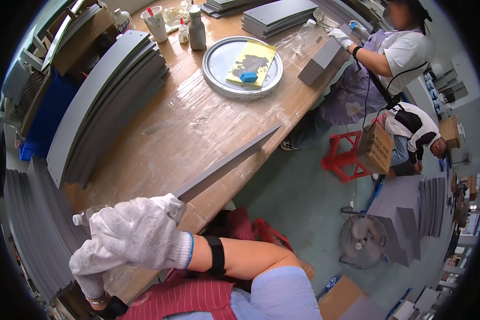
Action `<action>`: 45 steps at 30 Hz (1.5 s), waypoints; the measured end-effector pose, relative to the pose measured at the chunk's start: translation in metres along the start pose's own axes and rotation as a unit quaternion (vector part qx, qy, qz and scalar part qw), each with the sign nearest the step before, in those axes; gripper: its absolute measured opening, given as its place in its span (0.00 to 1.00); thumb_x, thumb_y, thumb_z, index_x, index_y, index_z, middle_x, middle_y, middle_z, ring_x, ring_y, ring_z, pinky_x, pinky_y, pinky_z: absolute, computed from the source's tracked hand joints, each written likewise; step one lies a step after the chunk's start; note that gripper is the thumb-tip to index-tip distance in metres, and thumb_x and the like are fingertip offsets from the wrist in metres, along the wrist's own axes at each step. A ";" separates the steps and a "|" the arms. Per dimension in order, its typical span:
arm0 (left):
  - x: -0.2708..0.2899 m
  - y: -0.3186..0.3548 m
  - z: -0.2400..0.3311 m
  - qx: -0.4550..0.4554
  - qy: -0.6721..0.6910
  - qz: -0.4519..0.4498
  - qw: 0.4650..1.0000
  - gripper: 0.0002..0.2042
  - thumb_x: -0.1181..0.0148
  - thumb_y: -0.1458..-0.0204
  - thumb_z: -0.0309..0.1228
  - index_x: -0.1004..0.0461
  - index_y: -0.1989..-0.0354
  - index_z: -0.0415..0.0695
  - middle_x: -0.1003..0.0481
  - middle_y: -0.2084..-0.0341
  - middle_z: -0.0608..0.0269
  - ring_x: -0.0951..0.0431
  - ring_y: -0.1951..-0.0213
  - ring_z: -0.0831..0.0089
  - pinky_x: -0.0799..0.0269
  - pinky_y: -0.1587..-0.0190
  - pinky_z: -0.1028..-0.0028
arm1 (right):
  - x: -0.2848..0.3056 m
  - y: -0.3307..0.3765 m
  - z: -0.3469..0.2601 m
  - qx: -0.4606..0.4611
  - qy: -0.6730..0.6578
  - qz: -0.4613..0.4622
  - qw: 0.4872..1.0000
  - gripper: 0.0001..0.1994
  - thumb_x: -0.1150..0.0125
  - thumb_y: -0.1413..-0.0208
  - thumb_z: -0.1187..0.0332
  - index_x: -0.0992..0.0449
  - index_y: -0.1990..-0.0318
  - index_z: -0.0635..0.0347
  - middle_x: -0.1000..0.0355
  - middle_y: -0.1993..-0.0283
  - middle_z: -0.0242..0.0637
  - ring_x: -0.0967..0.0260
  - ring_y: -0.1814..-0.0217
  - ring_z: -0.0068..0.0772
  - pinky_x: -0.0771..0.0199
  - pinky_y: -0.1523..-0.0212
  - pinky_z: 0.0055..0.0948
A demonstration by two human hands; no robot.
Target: The person picks up a gray rectangular panel from a stack, sands its edges with a blue sanding block, and wipes the surface with a cloth. The person repeats this process for multiple panels, handling them one at a time and placing them back on the table.
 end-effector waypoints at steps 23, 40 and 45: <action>-0.091 0.021 -0.050 0.423 0.549 -0.052 0.719 0.22 0.44 0.41 0.33 0.32 0.41 0.34 0.23 0.49 0.47 0.20 0.51 0.55 0.22 0.46 0.58 | 0.044 0.045 0.075 -0.086 -0.011 -0.066 0.994 0.17 0.35 0.53 0.68 0.23 0.52 0.53 0.27 0.61 0.32 0.25 0.62 0.37 0.20 0.60 0.42; -0.097 -0.008 -0.054 0.442 0.517 -0.053 0.731 0.27 0.47 0.44 0.34 0.36 0.37 0.33 0.25 0.48 0.44 0.20 0.50 0.54 0.22 0.44 0.58 | 0.174 0.158 0.305 -0.188 0.363 -0.046 0.911 0.12 0.35 0.51 0.62 0.19 0.57 0.45 0.23 0.63 0.37 0.25 0.60 0.46 0.24 0.58 0.45; -0.088 -0.007 -0.048 0.370 0.527 -0.006 0.765 0.28 0.38 0.51 0.28 0.33 0.39 0.34 0.23 0.51 0.46 0.19 0.52 0.56 0.20 0.47 0.60 | 0.238 0.228 0.374 -0.670 0.190 0.078 0.713 0.11 0.37 0.40 0.64 0.20 0.53 0.57 0.22 0.56 0.33 0.25 0.57 0.30 0.24 0.56 0.32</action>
Point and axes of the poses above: each hand's wrist, its own y-axis away from the middle knuckle, its own x-axis out of the back of the hand, z = x × y, the point moved 8 cm from there along -y, towards the middle knuckle
